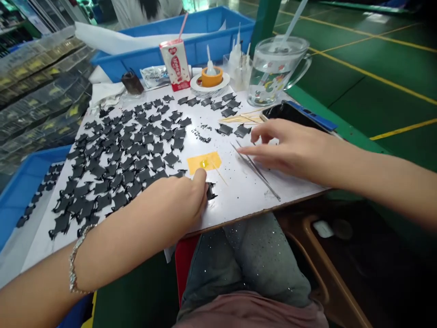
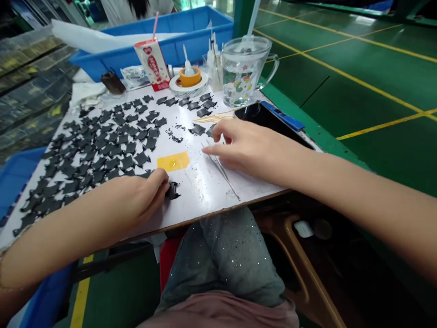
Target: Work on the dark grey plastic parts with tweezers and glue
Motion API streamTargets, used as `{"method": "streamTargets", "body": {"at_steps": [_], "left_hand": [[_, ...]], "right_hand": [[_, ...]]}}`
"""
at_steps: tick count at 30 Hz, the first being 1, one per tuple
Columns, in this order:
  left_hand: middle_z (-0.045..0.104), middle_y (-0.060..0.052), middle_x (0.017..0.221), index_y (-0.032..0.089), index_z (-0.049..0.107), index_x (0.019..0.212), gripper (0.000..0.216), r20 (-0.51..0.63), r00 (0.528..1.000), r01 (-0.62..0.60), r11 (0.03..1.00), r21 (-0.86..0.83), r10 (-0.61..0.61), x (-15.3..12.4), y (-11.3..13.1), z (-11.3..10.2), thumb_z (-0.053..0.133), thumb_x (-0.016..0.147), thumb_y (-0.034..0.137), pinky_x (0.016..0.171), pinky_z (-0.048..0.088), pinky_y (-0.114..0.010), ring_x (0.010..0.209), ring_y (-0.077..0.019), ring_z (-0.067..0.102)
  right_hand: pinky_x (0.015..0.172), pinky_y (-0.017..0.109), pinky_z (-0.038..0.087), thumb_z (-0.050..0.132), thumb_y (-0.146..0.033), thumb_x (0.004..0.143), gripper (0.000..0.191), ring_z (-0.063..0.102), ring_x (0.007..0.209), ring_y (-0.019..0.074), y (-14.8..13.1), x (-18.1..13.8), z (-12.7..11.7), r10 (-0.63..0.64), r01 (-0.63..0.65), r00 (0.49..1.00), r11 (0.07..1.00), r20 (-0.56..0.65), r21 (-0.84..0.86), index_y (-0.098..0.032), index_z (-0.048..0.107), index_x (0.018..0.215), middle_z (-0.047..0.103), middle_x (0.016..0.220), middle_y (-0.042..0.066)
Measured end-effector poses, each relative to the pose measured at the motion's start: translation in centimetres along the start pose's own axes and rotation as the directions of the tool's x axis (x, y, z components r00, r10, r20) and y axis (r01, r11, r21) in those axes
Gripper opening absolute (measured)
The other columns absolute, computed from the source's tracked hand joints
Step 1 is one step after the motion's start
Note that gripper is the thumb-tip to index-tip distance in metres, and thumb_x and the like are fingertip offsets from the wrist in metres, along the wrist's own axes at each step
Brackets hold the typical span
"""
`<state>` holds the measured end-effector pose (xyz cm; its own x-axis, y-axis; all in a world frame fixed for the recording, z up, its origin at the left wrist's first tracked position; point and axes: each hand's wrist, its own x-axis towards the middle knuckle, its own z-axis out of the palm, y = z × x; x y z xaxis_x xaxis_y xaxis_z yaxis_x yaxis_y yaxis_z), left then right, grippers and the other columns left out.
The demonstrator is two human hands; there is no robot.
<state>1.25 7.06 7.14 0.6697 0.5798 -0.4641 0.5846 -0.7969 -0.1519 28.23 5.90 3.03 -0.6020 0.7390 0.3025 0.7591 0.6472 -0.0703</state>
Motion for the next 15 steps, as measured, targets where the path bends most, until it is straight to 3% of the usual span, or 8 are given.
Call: {"method": "streamTargets", "body": {"at_steps": [2, 4, 6, 8, 10, 13, 15], "left_hand": [[0.049, 0.0, 0.056, 0.014, 0.05, 0.101, 0.016, 0.004, 1.0, 0.025, 1.0, -0.013, -0.025, 0.0, -0.1, -0.2, 0.034, 0.098, 0.017, 0.042, 0.019, -0.032, 0.045, -0.0224, 0.05], [0.047, 0.002, 0.054, 0.014, 0.052, 0.099, 0.014, -0.042, 0.999, 0.019, 1.0, -0.005, -0.019, -0.3, -0.1, -0.2, 0.038, 0.097, 0.016, 0.041, 0.019, -0.031, 0.042, -0.021, 0.047], [0.05, 0.0, 0.058, 0.015, 0.054, 0.093, 0.01, -0.165, 0.985, -0.039, 0.998, 0.047, 0.046, -0.8, 0.2, 0.3, 0.044, 0.093, 0.013, 0.039, 0.022, -0.03, 0.042, -0.0198, 0.048], [0.058, -0.005, 0.069, 0.016, 0.055, 0.085, 0.014, -0.297, 0.943, -0.114, 0.984, 0.137, 0.151, -1.3, 0.8, 1.2, 0.047, 0.086, 0.005, 0.04, 0.033, -0.029, 0.051, -0.0209, 0.056], [0.066, -0.012, 0.085, 0.012, 0.061, 0.089, 0.021, -0.425, 0.873, -0.156, 0.963, 0.22, 0.238, -1.5, 1.5, 2.5, 0.044, 0.084, 0.0, 0.05, 0.047, -0.03, 0.069, -0.0248, 0.065], [0.071, -0.017, 0.1, 0.0, 0.06, 0.114, 0.028, -0.676, 0.664, -0.161, 0.944, 0.29, 0.32, -1.1, 2.0, 4.5, 0.04, 0.095, 0.003, 0.068, 0.058, -0.035, 0.089, -0.0288, 0.07], [0.073, -0.019, 0.104, -0.004, 0.058, 0.116, 0.029, -0.747, 0.564, -0.185, 0.935, 0.301, 0.352, -0.7, 1.8, 5.3, 0.038, 0.098, 0.004, 0.08, 0.059, -0.038, 0.094, -0.0301, 0.072]], "right_hand": [[0.079, 0.047, 0.052, 0.027, -0.02, 0.103, 0.047, 0.062, 0.091, 0.0265, 0.0, 0.2, -0.1, -0.189, 0.2, 0.977, 0.974, 0.104, -0.107, -0.022, 0.069, 0.124, 0.067, 0.111, 0.014], [0.081, 0.047, 0.052, 0.02, -0.014, 0.103, 0.052, 0.062, 0.085, 0.0243, 0.0, 0.7, -0.2, -0.29, 0.319, 0.933, 0.94, 0.214, -0.12, -0.023, 0.07, 0.117, 0.069, 0.1, 0.01], [0.082, 0.047, 0.053, 0.021, -0.014, 0.102, 0.052, 0.061, 0.08, 0.0226, 0.0, 1.3, -0.5, -0.333, 0.367, 0.896, 0.928, 0.294, -0.068, -0.025, 0.071, 0.107, 0.069, 0.091, 0.006], [0.085, 0.048, 0.053, 0.023, -0.017, 0.102, 0.05, 0.062, 0.081, 0.022, 0.0, 2.0, -1.1, -0.339, 0.355, 0.883, 0.935, 0.323, 0.01, -0.027, 0.072, 0.1, 0.07, 0.09, 0.005], [0.087, 0.048, 0.053, 0.03, -0.023, 0.102, 0.044, 0.063, 0.086, 0.0224, -0.1, 2.5, -1.9, -0.336, 0.328, 0.886, 0.941, 0.321, 0.078, -0.03, 0.072, 0.095, 0.071, 0.091, 0.004], [0.081, 0.047, 0.054, 0.037, -0.028, 0.102, 0.038, 0.065, 0.09, 0.0236, -0.4, 2.8, -2.7, -0.257, 0.249, 0.922, 0.966, 0.29, 0.065, -0.031, 0.073, 0.092, 0.073, 0.093, 0.004], [0.077, 0.045, 0.054, 0.036, -0.026, 0.102, 0.038, 0.067, 0.09, 0.0233, -0.3, 2.4, -2.8, -0.168, 0.176, 0.959, 0.984, 0.23, -0.016, -0.032, 0.074, 0.098, 0.075, 0.096, 0.003]]}}
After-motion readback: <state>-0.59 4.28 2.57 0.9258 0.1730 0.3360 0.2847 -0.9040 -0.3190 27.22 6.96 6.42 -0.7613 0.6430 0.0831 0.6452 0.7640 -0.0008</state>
